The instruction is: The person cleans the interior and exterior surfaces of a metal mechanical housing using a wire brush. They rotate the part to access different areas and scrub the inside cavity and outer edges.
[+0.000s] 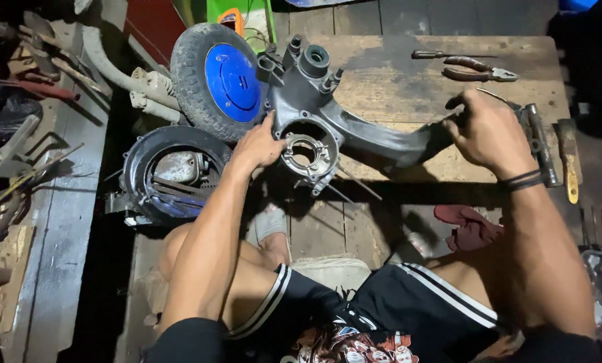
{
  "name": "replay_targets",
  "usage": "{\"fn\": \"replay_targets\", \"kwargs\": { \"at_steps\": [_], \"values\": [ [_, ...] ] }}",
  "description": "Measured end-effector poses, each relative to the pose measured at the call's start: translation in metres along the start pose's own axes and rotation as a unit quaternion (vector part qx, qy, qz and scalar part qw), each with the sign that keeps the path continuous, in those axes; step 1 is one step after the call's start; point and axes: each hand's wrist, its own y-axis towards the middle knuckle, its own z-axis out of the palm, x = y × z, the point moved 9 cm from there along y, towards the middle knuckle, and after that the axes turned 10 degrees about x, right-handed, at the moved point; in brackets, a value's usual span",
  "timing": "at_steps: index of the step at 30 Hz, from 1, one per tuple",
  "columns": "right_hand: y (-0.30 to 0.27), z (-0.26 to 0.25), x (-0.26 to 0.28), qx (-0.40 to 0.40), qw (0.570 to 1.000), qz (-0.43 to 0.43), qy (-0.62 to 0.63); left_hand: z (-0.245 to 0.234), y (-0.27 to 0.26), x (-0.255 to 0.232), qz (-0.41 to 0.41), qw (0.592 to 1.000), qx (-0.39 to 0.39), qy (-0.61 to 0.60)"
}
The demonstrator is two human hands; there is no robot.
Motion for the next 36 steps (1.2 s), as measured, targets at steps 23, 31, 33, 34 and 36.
{"fn": "replay_targets", "kwargs": {
  "at_steps": [23, 31, 33, 34, 36],
  "values": [
    [-0.048, 0.029, 0.002, 0.233, 0.969, 0.02, 0.075, -0.022, 0.062, 0.0, 0.026, 0.994, 0.072, 0.084],
    [-0.029, 0.069, -0.018, 0.256, 0.965, -0.049, -0.006, -0.015, 0.054, -0.003, 0.048, 0.991, 0.065, 0.111],
    [-0.026, 0.073, -0.018, 0.27, 0.962, -0.031, 0.004, -0.013, 0.047, -0.009, 0.064, 0.991, 0.053, 0.109],
    [-0.024, 0.076, -0.014, 0.27, 0.962, -0.031, 0.003, -0.011, 0.04, -0.013, 0.064, 0.991, 0.052, 0.108],
    [-0.019, 0.081, -0.009, 0.283, 0.958, -0.029, 0.014, -0.017, 0.028, -0.023, 0.049, 0.992, 0.023, 0.117]
  ]
}}
